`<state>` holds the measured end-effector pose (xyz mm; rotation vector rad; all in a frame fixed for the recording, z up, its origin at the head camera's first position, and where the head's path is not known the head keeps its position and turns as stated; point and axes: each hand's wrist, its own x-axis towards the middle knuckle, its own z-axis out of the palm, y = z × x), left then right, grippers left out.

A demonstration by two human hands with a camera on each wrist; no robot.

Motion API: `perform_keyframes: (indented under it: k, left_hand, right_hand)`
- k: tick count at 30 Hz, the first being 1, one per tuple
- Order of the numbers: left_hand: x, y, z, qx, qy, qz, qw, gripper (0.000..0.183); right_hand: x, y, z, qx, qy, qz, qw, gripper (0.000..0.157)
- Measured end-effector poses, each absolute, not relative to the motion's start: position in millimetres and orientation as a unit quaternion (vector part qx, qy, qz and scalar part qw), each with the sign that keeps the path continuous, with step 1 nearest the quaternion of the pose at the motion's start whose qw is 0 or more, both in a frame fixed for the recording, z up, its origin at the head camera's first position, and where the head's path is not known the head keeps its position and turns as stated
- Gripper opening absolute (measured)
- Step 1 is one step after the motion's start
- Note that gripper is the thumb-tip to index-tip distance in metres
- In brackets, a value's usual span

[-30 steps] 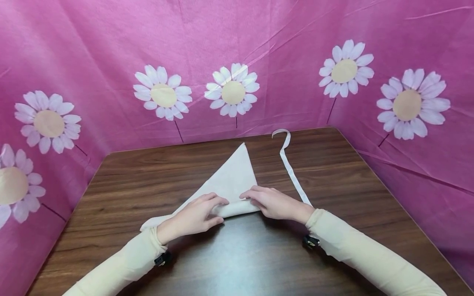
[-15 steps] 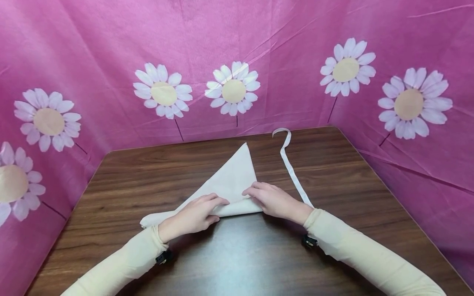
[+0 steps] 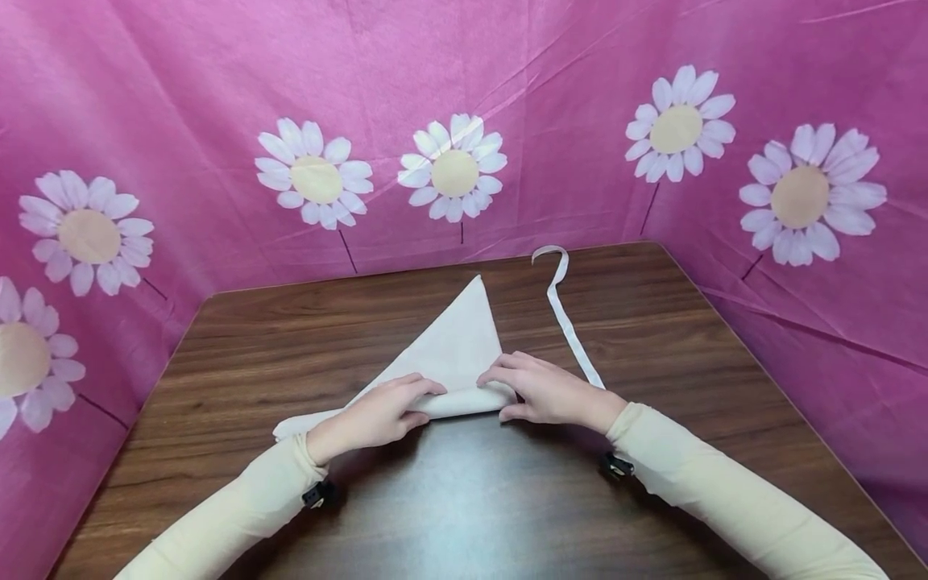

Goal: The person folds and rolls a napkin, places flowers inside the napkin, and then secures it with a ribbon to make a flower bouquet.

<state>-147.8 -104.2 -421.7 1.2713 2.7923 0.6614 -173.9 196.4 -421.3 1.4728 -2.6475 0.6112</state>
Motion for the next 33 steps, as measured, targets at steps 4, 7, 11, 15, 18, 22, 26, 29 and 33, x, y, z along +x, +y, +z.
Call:
perform_keyframes:
  k: [4,7,11,15,18,22,26,29,33]
  left_hand:
    - [-147.3,-104.4,-416.2,0.404,0.884,0.233,0.029,0.035]
    - [-146.9,-103.8,-413.2,0.403,0.882,0.241,0.048,0.032]
    - [-147.2,-103.9,-411.4,0.4,0.882,0.241,0.06,0.033]
    - [-147.0,-104.5,-410.1,0.395,0.884,0.244,0.053,0.038]
    - [-145.6,-104.5,-411.5,0.393,0.887,0.238,0.032,0.044]
    - [-141.6,-102.8,-414.2,0.397,0.889,0.226,0.005,0.055]
    - [-138.1,-99.9,-415.0,0.4,0.889,0.223,-0.002,0.06]
    - [-137.0,-98.4,-415.1,0.393,0.893,0.219,0.004,0.061]
    - [-137.3,-97.3,-416.3,0.386,0.898,0.212,0.01,0.061]
  right_hand:
    - [-174.5,196.8,-424.3,0.489,-0.851,0.189,0.033,0.049]
    - [-175.3,196.8,-425.6,0.498,-0.844,0.195,0.045,0.045]
    - [-175.4,196.3,-425.3,0.5,-0.842,0.197,0.048,0.035]
    - [-174.3,195.4,-425.1,0.491,-0.847,0.2,0.043,0.03]
    - [-174.3,194.3,-426.2,0.485,-0.848,0.21,0.048,0.03]
    - [-177.5,192.5,-428.5,0.465,-0.853,0.231,0.054,0.031]
    - [-182.8,190.2,-430.0,0.446,-0.856,0.256,0.051,0.03]
    - [-185.8,188.9,-430.5,0.434,-0.858,0.273,0.04,0.029]
    - [-188.5,189.3,-429.1,0.398,-0.868,0.296,-0.01,0.027]
